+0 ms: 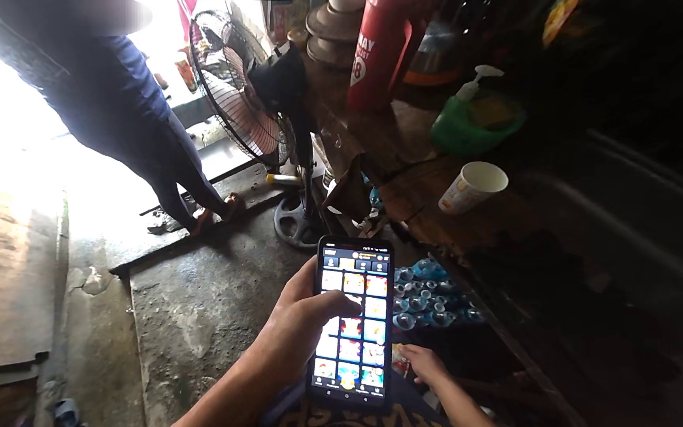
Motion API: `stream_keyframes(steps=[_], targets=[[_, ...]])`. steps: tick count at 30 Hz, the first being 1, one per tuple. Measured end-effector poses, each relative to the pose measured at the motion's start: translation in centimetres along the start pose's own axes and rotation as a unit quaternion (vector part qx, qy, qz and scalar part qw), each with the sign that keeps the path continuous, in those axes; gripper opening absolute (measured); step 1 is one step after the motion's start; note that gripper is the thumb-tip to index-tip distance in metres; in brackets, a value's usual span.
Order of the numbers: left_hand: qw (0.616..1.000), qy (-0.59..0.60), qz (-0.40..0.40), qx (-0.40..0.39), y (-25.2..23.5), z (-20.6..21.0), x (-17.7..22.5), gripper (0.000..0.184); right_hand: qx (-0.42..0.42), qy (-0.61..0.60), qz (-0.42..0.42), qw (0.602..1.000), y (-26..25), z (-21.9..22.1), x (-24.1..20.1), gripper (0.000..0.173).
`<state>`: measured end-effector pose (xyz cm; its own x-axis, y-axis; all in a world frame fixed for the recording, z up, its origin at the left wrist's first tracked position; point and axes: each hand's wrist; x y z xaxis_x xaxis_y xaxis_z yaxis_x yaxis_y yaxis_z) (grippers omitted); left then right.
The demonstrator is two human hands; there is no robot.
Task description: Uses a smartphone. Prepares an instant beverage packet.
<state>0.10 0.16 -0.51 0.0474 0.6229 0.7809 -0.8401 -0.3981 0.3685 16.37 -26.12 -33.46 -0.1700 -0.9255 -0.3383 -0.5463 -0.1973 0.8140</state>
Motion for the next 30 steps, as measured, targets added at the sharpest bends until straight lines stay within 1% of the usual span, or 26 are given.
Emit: stream_keyframes(steps=[5, 16, 20, 25, 30], targets=[[1.000, -0.020, 0.000, -0.018, -0.07, -0.07, -0.10, 0.059, 0.001, 0.002, 0.000, 1.000, -0.04, -0.05, 0.15, 0.034], [0.999, -0.026, 0.002, -0.029, -0.11, -0.07, 0.04, 0.060, 0.000, 0.002, -0.003, 1.000, -0.03, -0.04, 0.23, 0.033], [0.999, -0.037, 0.000, -0.009, -0.21, 0.08, 0.07, 0.057, -0.002, 0.004, -0.006, 1.000, -0.02, 0.02, 0.31, 0.034], [1.000, -0.025, 0.009, -0.012, -0.28, -0.04, 0.00, 0.042, -0.004, 0.005, -0.008, 1.000, -0.21, 0.05, 0.50, 0.033], [1.000, -0.018, 0.010, -0.001, -0.28, 0.18, 0.05, 0.037, -0.001, 0.001, -0.003, 1.000, -0.19, 0.03, 0.50, 0.034]])
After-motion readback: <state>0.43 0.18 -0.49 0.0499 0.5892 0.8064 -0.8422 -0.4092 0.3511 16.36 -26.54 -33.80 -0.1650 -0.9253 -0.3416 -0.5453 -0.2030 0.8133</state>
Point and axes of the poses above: each hand's wrist, its own y-axis away from the middle knuckle, its own z-axis out of the palm, x = y × z, and after that the axes turned 7 degrees about y, right-handed
